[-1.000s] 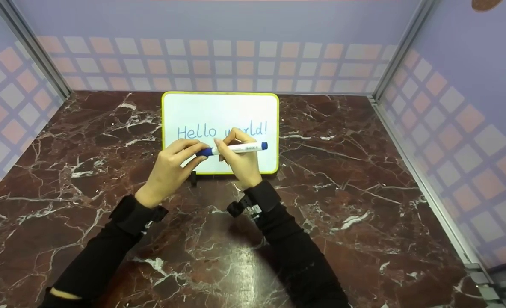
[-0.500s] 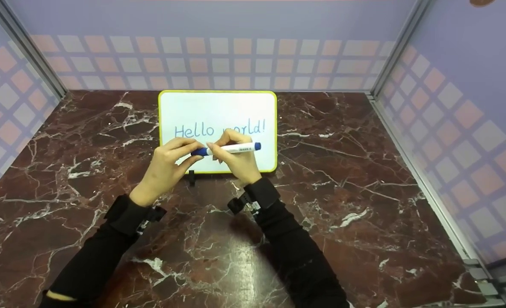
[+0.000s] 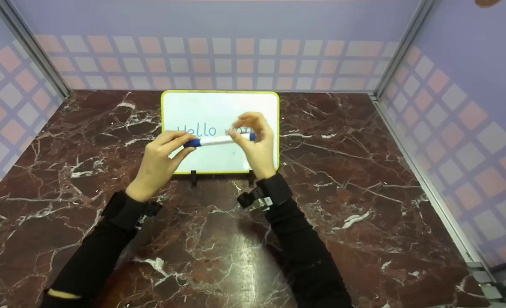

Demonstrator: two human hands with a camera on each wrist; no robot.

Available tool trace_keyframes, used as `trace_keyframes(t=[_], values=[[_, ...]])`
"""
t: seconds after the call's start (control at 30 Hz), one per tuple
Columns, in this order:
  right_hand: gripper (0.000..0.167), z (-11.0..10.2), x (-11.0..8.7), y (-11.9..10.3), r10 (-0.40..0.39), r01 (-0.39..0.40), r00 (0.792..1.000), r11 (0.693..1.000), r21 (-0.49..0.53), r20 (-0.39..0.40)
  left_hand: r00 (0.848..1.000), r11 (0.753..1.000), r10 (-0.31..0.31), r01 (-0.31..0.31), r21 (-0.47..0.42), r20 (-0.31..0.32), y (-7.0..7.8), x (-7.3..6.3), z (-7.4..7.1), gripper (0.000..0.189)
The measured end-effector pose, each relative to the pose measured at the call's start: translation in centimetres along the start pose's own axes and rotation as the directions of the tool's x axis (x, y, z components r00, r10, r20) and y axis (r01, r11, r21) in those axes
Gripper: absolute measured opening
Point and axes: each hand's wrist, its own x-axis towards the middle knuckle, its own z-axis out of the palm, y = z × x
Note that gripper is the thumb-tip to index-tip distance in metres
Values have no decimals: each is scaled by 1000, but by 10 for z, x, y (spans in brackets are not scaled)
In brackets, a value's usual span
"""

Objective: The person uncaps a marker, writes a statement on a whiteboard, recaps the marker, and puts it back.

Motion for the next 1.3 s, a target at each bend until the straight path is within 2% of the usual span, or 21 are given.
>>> trace_keyframes(t=[0.03,0.07,0.1,0.13,0.17,0.23,0.27,0.3,0.33,0.4,0.47,0.6,0.73,0.87,1.0,1.07,1.13,1.23,1.3], values=[[25,-2,1,-1,-60,58,998,996,-71,-19,1000,1000,-1,1,22,-1,0,0,-1,23],[26,-4,2,-2,-137,133,990,977,-165,-14,1000,999,-1,1,42,-2,0,1,-1,22],[27,-4,3,-3,-218,213,976,941,-261,11,1000,998,-1,1,63,-1,-1,1,-2,22],[29,-5,3,-3,-302,301,952,884,-358,56,1000,996,-3,3,85,0,-1,1,-2,23],[32,-4,3,-4,-378,387,919,804,-450,114,1000,994,-3,3,105,0,-1,1,-3,22],[33,0,2,-4,-490,530,836,603,-596,248,1000,989,2,-2,146,0,-2,1,-3,22],[33,3,0,-3,-512,576,800,511,-638,312,1000,986,6,-6,168,0,-2,1,-3,22],[33,5,-1,-3,-522,608,771,435,-664,364,1000,982,12,-12,187,1,-3,0,-3,23],[33,8,-3,-1,-527,636,744,371,-677,410,1000,979,18,-18,204,2,-2,0,-4,23],[33,13,-5,1,-530,669,705,278,-689,471,999,973,36,-35,228,2,-2,-1,-4,23],[32,16,-8,4,-533,684,683,226,-694,499,999,971,51,-50,235,-2,-1,-1,-4,23],[20,19,-10,6,-545,686,670,195,-702,504,998,973,63,-61,222,-5,1,0,-4,23],[11,19,-10,7,-549,682,671,192,-706,499,998,976,60,-58,208,0,1,0,-3,23],[11,17,-10,8,-549,693,662,189,-696,510,998,979,56,-55,196,-1,0,0,-1,22],[11,13,-11,8,-546,695,664,200,-690,510,998,976,58,-57,209,2,-2,-1,-2,36],[11,9,-10,7,-541,681,682,224,-697,492,999,972,43,-44,232,8,-4,0,-4,48],[11,3,-9,5,-533,649,712,253,-717,456,1000,966,-2,-3,259,21,-7,2,-7,57],[11,-11,-4,2,-505,561,783,322,-762,363,993,938,-108,88,336,39,-18,3,-12,63],[12,-23,0,0,-475,474,835,367,-801,277,980,900,-195,159,406,49,-28,2,-17,65]])
